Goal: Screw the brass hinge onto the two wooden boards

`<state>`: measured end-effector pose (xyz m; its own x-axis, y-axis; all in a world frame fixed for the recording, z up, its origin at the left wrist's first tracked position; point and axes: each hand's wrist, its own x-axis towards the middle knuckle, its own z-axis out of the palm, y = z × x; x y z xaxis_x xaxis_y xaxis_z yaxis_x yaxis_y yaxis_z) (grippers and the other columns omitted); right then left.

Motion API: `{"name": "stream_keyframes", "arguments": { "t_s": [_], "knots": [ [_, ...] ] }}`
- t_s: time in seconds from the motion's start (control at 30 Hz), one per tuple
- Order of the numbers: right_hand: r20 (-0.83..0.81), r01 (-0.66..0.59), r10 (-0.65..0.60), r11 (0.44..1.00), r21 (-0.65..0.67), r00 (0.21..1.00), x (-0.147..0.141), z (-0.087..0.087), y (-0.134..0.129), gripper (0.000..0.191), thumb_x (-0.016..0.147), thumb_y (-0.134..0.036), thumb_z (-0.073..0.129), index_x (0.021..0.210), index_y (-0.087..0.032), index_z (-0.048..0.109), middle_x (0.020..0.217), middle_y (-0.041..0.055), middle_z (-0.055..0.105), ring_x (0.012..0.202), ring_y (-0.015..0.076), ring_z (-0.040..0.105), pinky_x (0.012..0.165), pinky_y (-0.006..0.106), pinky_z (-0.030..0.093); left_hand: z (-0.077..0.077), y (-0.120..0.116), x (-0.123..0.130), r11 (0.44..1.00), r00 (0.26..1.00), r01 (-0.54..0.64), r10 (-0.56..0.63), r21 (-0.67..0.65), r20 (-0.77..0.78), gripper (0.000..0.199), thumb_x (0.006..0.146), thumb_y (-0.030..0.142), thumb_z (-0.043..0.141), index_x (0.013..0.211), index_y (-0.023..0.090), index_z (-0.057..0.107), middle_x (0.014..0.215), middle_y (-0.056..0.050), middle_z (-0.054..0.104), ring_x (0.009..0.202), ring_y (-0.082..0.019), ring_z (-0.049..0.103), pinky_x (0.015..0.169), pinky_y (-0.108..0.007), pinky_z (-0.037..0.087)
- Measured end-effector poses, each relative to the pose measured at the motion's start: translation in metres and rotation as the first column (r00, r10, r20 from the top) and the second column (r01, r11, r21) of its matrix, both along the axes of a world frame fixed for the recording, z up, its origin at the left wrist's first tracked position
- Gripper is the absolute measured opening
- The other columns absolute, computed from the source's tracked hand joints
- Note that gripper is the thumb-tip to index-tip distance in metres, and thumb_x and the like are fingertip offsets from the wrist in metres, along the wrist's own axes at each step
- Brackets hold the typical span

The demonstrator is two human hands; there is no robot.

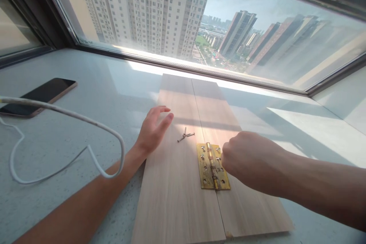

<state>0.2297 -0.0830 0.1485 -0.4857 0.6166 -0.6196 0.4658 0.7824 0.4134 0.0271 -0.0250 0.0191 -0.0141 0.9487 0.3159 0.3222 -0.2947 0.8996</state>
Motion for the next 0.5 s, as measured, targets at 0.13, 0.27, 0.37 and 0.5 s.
{"name": "stream_keyframes", "arguments": {
  "t_s": [0.13, 0.27, 0.37, 0.5],
  "knots": [
    [-0.095, 0.338, -0.330, 0.937, 0.087, 0.939, 0.003, -0.002, 0.001, 0.022, 0.072, -0.009, 0.058, 0.052, -0.018, 0.057, 0.047, 0.0011, 0.045, 0.042, 0.0118, 0.042, 0.042, 0.027, 0.021, 0.001, 0.000, 0.000, 1.000, 0.999, 0.006, -0.006, -0.006, 0.038, 0.043, 0.088, 0.054, 0.048, 0.106, 0.018, 0.062, 0.125, -0.009, 0.059, 0.116, -0.025, 0.054, 0.104, -0.038, 0.036],
    [-0.196, 0.513, -0.485, 0.849, 0.125, 0.852, 0.009, -0.006, -0.006, 0.034, 0.086, -0.024, 0.047, 0.055, -0.018, 0.059, 0.054, 0.0049, 0.053, 0.046, 0.0148, 0.045, 0.044, 0.028, 0.023, 0.004, 0.000, 0.003, 1.000, 1.000, 0.018, -0.018, 0.000, -0.022, 0.036, 0.088, 0.049, 0.049, 0.100, 0.018, 0.063, 0.116, -0.008, 0.064, 0.111, -0.024, 0.056, 0.099, -0.039, 0.038],
    [-0.176, 0.512, -0.489, 0.852, 0.113, 0.854, 0.009, -0.006, -0.012, 0.033, 0.087, -0.021, 0.047, 0.057, -0.017, 0.061, 0.057, 0.0066, 0.055, 0.047, 0.0153, 0.047, 0.046, 0.028, 0.024, 0.007, -0.002, 0.004, 0.997, 0.951, 0.078, -0.078, -0.012, -0.300, 0.024, 0.080, 0.040, 0.058, 0.090, 0.020, 0.065, 0.099, -0.005, 0.068, 0.102, -0.026, 0.057, 0.096, -0.045, 0.035],
    [-0.162, 0.488, -0.468, 0.865, 0.118, 0.869, 0.013, -0.002, -0.016, 0.029, 0.084, -0.019, 0.050, 0.058, -0.017, 0.061, 0.055, 0.0062, 0.054, 0.047, 0.0144, 0.046, 0.049, 0.028, 0.023, 0.016, -0.004, 0.003, 0.970, 0.789, 0.242, -0.212, -0.025, -0.576, 0.026, 0.072, 0.044, 0.066, 0.080, 0.020, 0.064, 0.086, -0.003, 0.068, 0.092, -0.025, 0.057, 0.093, -0.049, 0.030]
  ]
}}
